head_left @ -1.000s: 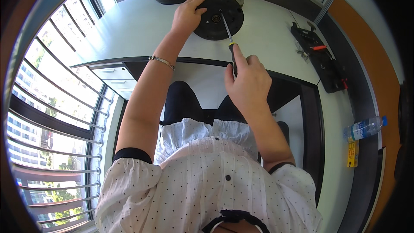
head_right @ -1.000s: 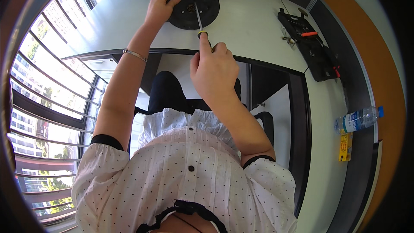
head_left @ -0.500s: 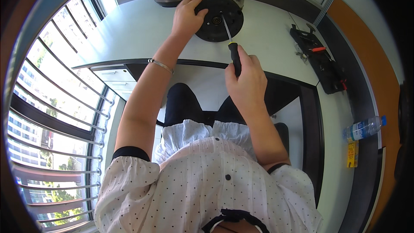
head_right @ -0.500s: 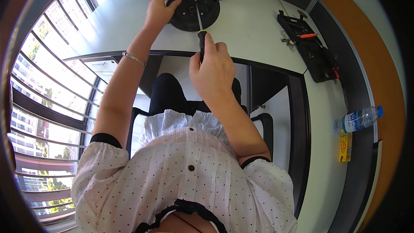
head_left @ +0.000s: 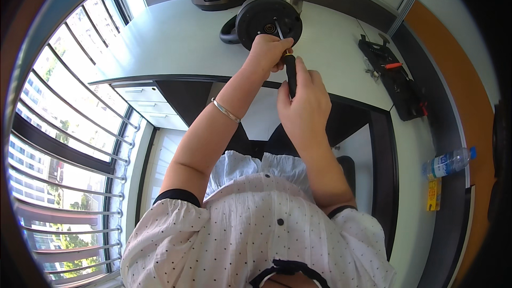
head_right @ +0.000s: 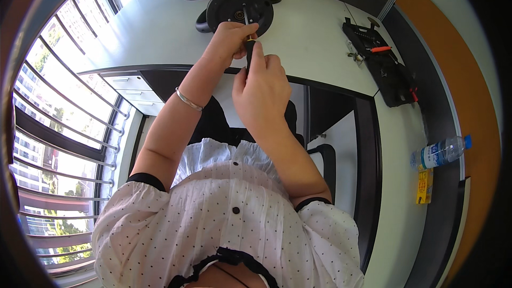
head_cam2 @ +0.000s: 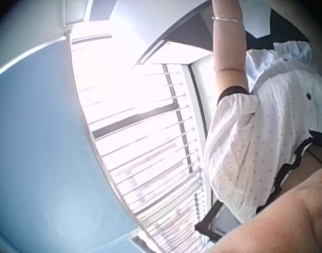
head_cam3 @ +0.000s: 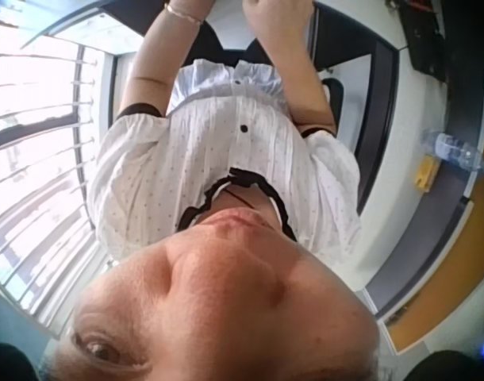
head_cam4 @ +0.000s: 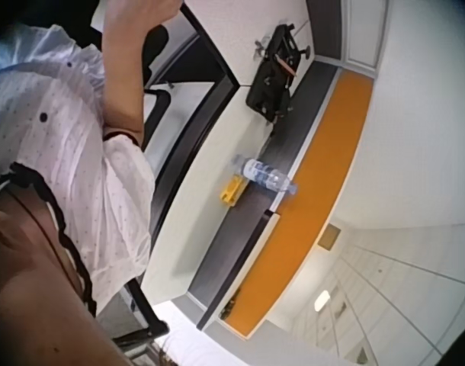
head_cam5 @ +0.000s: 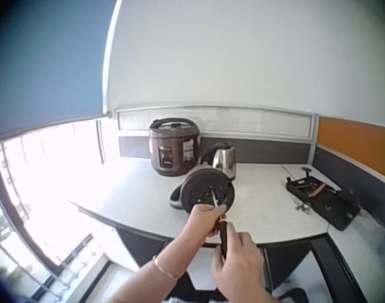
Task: The person uses a screwdriver to remove screws from the base and handle of an electric kettle. They rotate the kettle to access different screw locations and place the removed screws on the table.
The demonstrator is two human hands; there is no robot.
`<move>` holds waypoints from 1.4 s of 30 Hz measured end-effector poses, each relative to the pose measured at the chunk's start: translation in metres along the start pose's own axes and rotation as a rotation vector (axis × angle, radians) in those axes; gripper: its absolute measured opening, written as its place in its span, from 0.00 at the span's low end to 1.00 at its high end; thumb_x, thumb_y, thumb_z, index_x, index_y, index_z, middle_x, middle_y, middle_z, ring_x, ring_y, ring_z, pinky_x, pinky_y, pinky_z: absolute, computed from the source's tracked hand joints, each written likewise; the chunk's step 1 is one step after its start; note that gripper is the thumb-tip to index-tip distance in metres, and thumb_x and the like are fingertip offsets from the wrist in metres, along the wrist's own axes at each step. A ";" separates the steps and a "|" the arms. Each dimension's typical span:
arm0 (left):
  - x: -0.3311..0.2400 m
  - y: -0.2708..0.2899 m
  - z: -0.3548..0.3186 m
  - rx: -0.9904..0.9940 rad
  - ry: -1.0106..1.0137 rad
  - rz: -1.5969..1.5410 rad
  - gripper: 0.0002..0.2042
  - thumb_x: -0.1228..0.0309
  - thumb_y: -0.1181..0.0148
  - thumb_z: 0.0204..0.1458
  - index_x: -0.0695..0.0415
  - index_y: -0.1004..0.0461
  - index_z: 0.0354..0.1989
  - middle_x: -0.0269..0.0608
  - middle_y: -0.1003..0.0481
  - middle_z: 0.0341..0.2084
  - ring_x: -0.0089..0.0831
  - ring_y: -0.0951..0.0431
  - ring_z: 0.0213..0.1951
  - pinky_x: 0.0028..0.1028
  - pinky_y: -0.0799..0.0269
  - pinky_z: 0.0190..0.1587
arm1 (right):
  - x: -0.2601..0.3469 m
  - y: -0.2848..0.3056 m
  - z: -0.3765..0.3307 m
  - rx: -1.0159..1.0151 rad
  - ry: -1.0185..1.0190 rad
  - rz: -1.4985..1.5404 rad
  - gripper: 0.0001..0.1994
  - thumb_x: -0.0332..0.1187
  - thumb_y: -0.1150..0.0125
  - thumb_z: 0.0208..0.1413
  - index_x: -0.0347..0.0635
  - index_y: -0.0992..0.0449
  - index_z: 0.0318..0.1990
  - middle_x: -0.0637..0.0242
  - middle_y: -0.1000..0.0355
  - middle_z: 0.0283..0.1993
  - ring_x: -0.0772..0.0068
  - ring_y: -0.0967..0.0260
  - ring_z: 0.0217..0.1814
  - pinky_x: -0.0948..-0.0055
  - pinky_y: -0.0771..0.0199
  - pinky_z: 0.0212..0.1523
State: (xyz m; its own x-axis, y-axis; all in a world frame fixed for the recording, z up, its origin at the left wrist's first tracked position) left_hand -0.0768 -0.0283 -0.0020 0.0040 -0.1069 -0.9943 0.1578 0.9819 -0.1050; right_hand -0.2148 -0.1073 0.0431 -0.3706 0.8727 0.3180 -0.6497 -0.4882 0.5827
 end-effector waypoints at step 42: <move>-0.042 0.060 -0.010 -0.570 -0.655 0.917 0.37 0.52 0.30 0.36 0.63 0.37 0.52 0.53 0.36 0.50 0.49 0.41 0.56 0.40 0.40 0.55 | -0.075 0.044 -0.036 -0.453 -0.107 0.588 0.13 0.19 0.38 0.43 0.32 0.28 0.39 0.56 0.29 0.42 0.66 0.28 0.40 0.74 0.27 0.42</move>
State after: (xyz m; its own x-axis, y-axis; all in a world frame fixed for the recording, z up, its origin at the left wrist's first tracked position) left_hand -0.0773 0.0368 0.0336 0.3993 0.7503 -0.5269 -0.6089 0.6467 0.4594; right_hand -0.2394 -0.1946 0.0184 -0.6891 0.4519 0.5665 -0.5832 -0.8098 -0.0634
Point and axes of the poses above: each hand's wrist, its own z-axis towards the middle knuckle, its own y-axis out of the back of the hand, x = y × z, the point moved 9 cm from there along z, towards the middle knuckle
